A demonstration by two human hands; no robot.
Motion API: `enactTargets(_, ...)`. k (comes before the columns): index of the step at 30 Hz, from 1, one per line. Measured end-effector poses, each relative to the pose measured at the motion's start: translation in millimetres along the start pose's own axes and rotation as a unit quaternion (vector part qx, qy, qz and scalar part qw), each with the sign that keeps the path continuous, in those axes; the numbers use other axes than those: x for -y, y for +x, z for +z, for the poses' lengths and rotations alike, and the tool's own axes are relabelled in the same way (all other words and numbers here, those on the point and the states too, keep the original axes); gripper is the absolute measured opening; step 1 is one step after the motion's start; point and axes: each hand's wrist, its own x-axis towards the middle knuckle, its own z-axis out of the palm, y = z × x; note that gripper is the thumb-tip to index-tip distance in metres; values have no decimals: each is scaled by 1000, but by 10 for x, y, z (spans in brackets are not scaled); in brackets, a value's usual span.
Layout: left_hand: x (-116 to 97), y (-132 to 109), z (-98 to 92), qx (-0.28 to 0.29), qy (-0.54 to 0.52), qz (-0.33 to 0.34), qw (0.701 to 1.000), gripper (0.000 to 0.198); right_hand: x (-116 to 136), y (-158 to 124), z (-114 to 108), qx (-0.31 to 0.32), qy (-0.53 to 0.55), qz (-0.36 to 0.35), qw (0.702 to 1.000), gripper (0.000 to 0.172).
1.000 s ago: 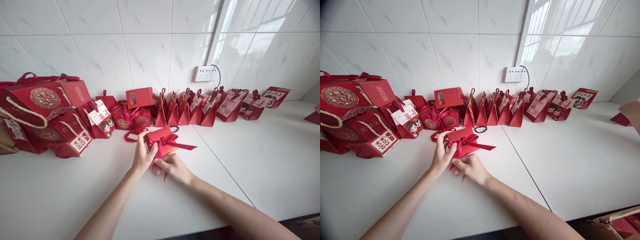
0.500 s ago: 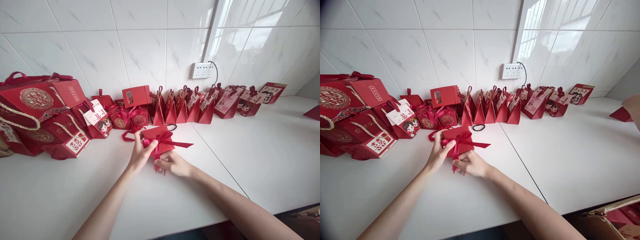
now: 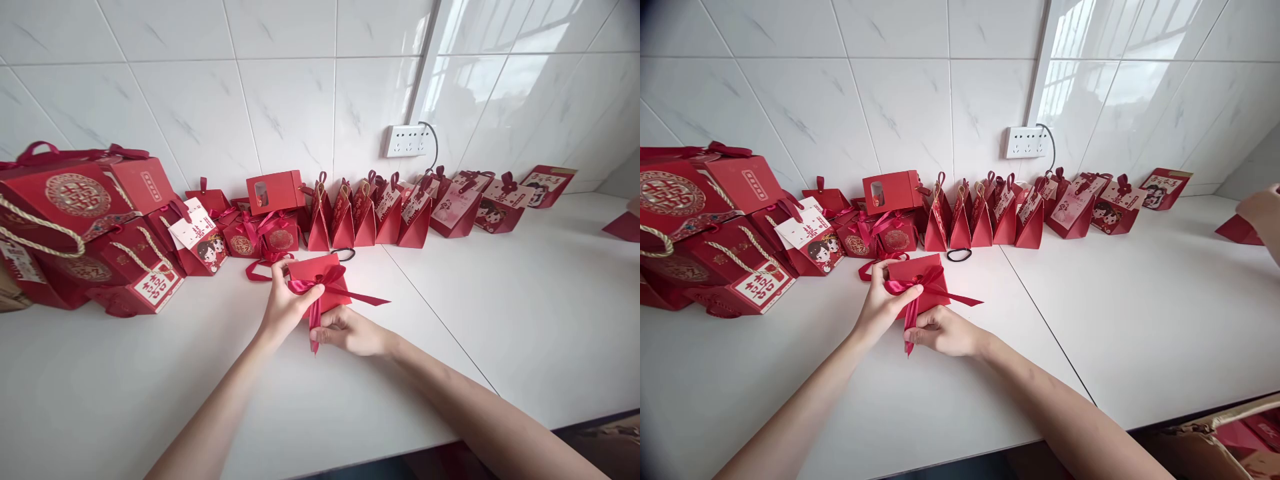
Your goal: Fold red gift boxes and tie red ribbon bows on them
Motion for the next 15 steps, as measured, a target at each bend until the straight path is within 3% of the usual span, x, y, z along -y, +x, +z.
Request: enactTargets(15, 33, 8, 0, -9, 26, 12, 1000, 56, 41, 12, 31, 25, -48, 7, 998, 42)
